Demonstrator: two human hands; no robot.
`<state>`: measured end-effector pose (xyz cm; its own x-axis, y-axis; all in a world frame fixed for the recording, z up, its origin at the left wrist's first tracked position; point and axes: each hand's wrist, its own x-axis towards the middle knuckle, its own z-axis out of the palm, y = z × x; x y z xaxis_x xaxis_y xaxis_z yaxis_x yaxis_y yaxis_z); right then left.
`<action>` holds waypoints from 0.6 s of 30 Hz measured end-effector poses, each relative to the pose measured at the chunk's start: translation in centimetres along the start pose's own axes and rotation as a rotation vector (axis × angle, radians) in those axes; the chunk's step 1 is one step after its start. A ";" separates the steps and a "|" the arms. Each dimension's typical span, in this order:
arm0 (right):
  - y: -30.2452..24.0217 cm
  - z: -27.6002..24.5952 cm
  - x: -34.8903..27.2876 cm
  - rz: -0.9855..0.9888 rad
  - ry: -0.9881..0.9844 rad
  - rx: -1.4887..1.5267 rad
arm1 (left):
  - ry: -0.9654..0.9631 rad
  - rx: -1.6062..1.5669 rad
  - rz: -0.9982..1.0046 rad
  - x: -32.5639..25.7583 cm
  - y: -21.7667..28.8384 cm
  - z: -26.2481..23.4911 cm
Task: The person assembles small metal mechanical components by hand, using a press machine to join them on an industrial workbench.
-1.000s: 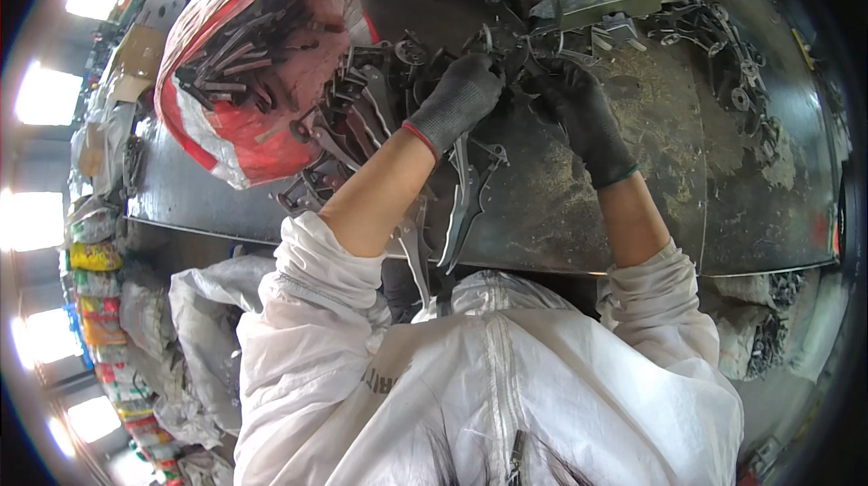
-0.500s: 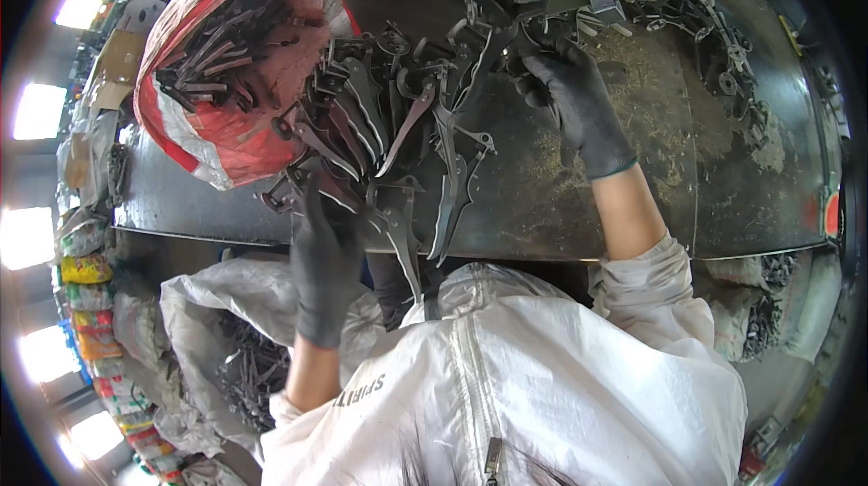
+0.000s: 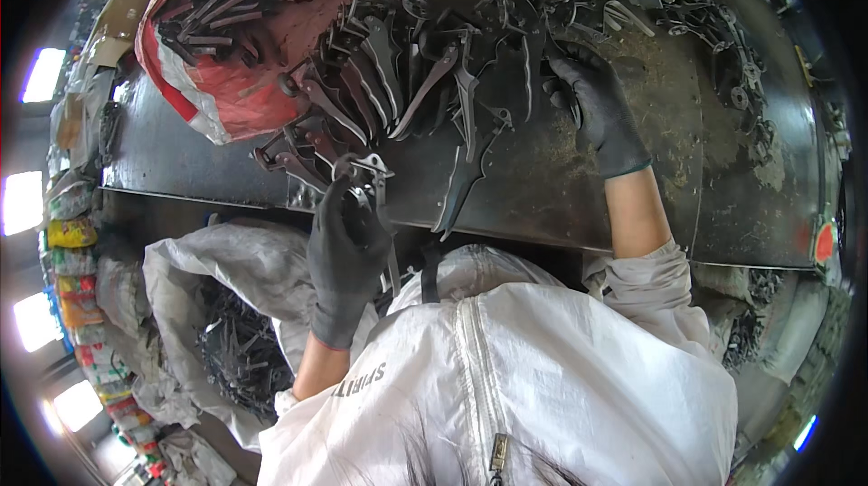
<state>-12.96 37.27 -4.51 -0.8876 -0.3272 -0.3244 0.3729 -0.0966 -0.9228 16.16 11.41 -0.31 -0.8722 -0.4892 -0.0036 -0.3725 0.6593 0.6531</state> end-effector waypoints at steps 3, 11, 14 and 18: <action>-0.5 0.6 -1.0 -0.027 -0.033 0.019 | 0.060 -0.100 0.127 0.2 0.9 -0.5; -0.7 4.9 -1.0 -0.001 -0.182 0.302 | -0.099 0.222 0.229 3.3 5.7 9.3; 1.5 5.0 0.2 0.061 -0.261 0.352 | -0.041 0.186 0.299 3.6 5.7 9.3; 1.4 6.9 0.7 0.045 -0.290 0.348 | -0.353 -0.076 0.041 3.1 3.6 5.5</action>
<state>-11.20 30.37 -4.63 -0.7742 -0.5834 -0.2455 0.5224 -0.3700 -0.7683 10.34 15.38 -2.14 -0.9467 -0.2268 -0.2286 -0.3215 0.6239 0.7123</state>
